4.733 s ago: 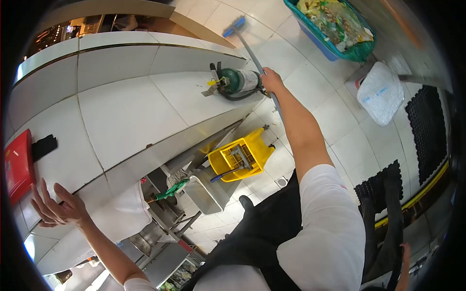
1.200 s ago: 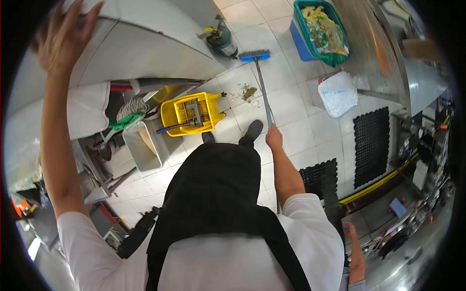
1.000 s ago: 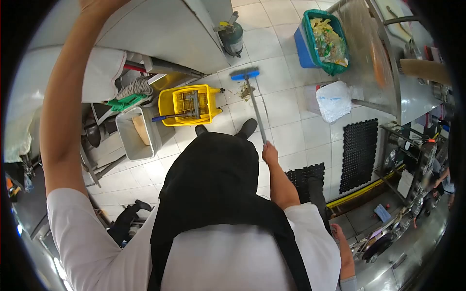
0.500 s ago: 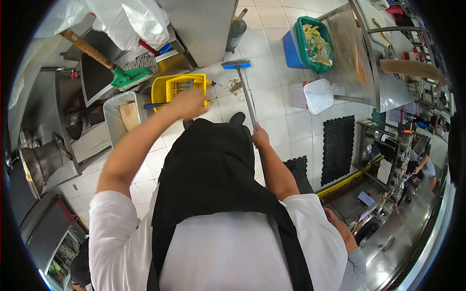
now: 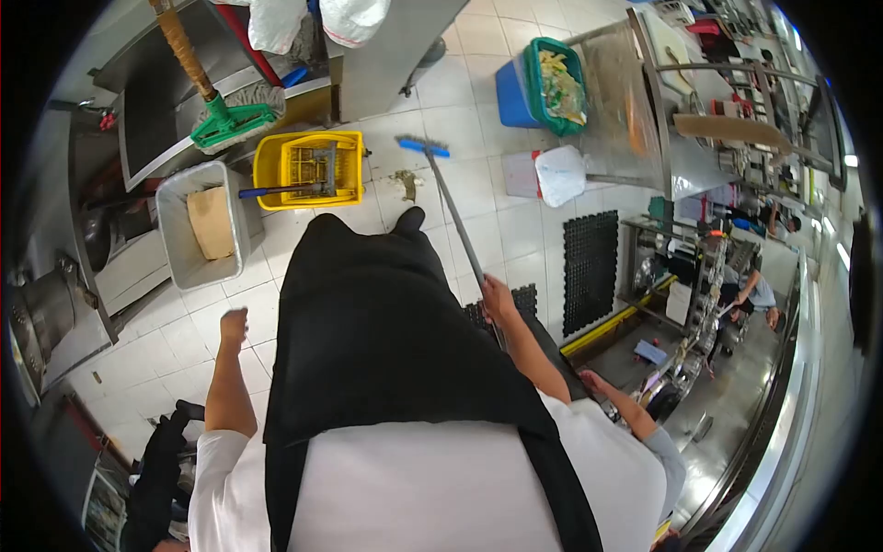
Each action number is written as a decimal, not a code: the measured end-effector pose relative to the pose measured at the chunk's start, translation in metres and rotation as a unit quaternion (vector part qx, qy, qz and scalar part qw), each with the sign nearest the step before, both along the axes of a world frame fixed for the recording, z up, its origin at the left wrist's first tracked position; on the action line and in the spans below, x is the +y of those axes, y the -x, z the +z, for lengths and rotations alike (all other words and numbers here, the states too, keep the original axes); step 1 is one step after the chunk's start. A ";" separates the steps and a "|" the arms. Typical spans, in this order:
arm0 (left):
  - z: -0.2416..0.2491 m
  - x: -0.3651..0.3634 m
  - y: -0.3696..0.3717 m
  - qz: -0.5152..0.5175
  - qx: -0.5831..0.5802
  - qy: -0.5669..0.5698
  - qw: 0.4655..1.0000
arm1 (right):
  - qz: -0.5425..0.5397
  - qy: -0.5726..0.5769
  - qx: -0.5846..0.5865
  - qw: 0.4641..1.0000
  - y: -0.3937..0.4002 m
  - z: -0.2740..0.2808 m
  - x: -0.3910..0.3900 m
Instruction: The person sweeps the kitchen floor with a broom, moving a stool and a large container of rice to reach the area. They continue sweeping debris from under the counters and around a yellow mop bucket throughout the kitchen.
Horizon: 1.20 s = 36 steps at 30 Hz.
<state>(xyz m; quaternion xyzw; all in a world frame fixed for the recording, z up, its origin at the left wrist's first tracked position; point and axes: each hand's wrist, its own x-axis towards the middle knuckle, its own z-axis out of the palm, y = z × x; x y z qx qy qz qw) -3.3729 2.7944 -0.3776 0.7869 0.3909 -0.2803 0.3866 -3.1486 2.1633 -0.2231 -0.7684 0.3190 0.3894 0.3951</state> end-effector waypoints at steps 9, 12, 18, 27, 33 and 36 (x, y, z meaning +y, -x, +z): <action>0.055 -0.037 -0.176 -0.070 -0.158 0.097 0.980 | -0.052 0.045 -0.076 0.995 -0.084 -0.032 -0.009; 0.055 -0.007 -0.186 -0.026 -0.155 0.108 0.982 | -0.044 0.088 -0.080 0.992 -0.089 -0.025 -0.029; 0.047 0.015 -0.141 0.069 0.002 0.003 0.998 | -0.070 0.040 -0.080 0.994 -0.127 -0.062 -0.076; 0.071 -0.135 -0.181 0.011 0.015 0.118 0.993 | 0.080 0.020 -0.012 0.997 -0.003 -0.064 -0.058; 0.081 -0.181 -0.286 -0.242 -0.106 0.013 0.964 | -0.144 -0.096 0.046 0.984 0.026 0.006 -0.070; 0.120 -0.194 -0.368 -0.256 -0.253 -0.005 0.933 | -0.212 -0.068 0.037 0.974 0.050 0.011 -0.065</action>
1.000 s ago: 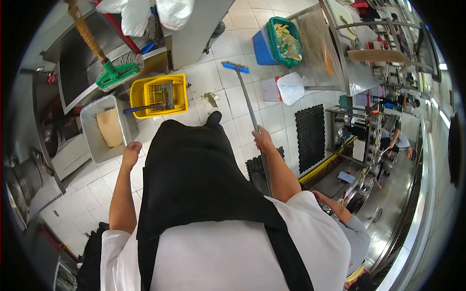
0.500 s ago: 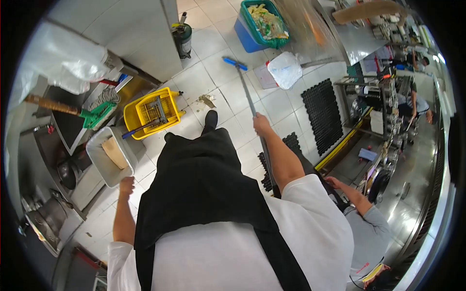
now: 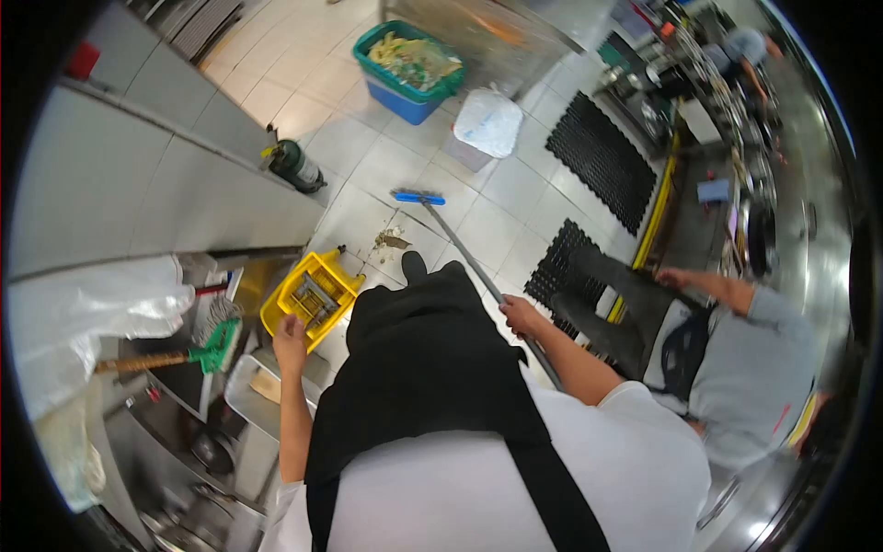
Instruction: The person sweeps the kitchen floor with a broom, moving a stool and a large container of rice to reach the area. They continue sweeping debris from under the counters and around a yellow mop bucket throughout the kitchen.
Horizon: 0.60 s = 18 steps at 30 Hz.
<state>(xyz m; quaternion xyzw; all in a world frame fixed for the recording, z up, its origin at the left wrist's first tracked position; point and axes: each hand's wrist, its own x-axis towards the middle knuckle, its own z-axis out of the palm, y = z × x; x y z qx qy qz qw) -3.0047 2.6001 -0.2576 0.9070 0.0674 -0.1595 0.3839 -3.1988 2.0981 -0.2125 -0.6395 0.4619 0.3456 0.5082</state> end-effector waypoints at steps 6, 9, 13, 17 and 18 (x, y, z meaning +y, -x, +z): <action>0.156 -0.092 -0.169 -0.133 -0.315 -0.009 0.940 | -0.056 0.044 0.016 0.997 0.044 0.025 0.001; 0.245 -0.140 -0.230 -0.149 -0.547 -0.050 0.822 | -0.026 0.070 0.033 0.997 0.055 0.015 -0.014; 0.328 -0.165 -0.311 -0.071 -0.724 -0.155 0.669 | 0.010 0.069 0.081 0.994 0.058 -0.026 -0.040; 0.355 -0.146 -0.384 0.042 -0.731 -0.362 0.577 | -0.032 0.003 0.153 0.988 0.048 -0.055 -0.065; 0.352 -0.139 -0.393 0.062 -0.696 -0.417 0.581 | -0.037 0.011 0.155 0.987 0.033 -0.038 -0.068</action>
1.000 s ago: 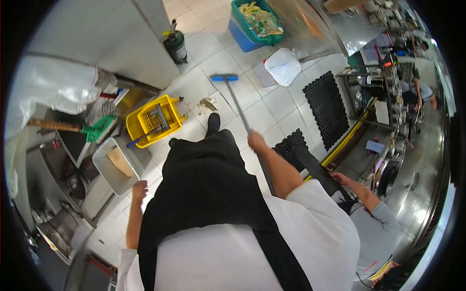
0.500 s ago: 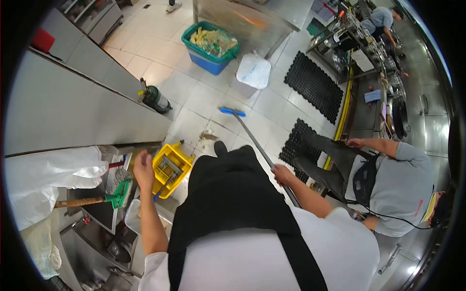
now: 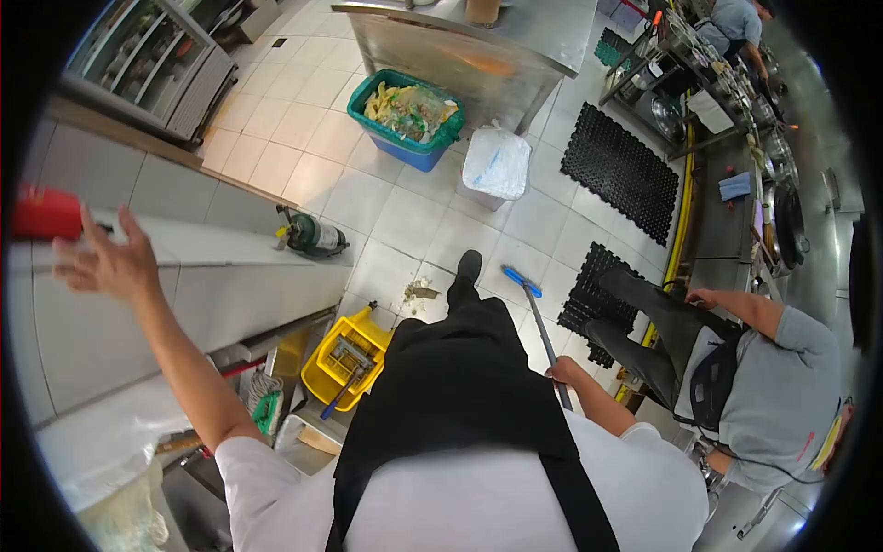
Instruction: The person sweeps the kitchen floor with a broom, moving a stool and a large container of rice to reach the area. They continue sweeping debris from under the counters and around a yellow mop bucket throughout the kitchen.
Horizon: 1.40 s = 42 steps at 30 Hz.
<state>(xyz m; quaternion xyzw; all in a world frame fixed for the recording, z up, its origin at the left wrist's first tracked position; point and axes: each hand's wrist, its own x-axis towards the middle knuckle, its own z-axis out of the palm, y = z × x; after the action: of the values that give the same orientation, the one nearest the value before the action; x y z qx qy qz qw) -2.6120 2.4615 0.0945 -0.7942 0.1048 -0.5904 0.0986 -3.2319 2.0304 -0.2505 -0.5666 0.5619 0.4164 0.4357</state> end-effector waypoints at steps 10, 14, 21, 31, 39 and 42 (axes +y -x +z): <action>0.008 -0.039 0.011 0.408 0.031 -0.189 0.893 | 0.178 0.017 -0.030 0.983 -0.017 -0.084 -0.089; 0.014 -0.052 0.019 0.414 0.032 -0.205 0.886 | 0.094 0.040 -0.041 0.994 -0.022 -0.089 -0.106; 0.003 -0.023 0.000 0.400 0.006 -0.190 0.897 | 0.168 0.077 -0.077 0.980 -0.009 -0.084 -0.112; 0.001 -0.018 0.004 0.474 0.006 -0.223 0.852 | 0.109 0.102 -0.182 0.972 0.033 -0.120 -0.079; -0.013 0.024 -0.029 0.411 -0.080 -0.216 0.882 | 0.094 0.142 -0.266 0.949 0.020 -0.066 -0.092; -0.008 0.017 -0.024 0.407 -0.088 -0.208 0.885 | 0.100 0.141 -0.258 0.951 0.000 -0.040 -0.103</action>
<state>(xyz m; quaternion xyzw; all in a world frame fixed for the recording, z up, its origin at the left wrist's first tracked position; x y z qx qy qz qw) -2.5882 2.4786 0.0863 -0.6728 -0.1160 -0.5307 0.5023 -3.2315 1.9277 -0.2900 -0.7633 0.4241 0.2142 0.4378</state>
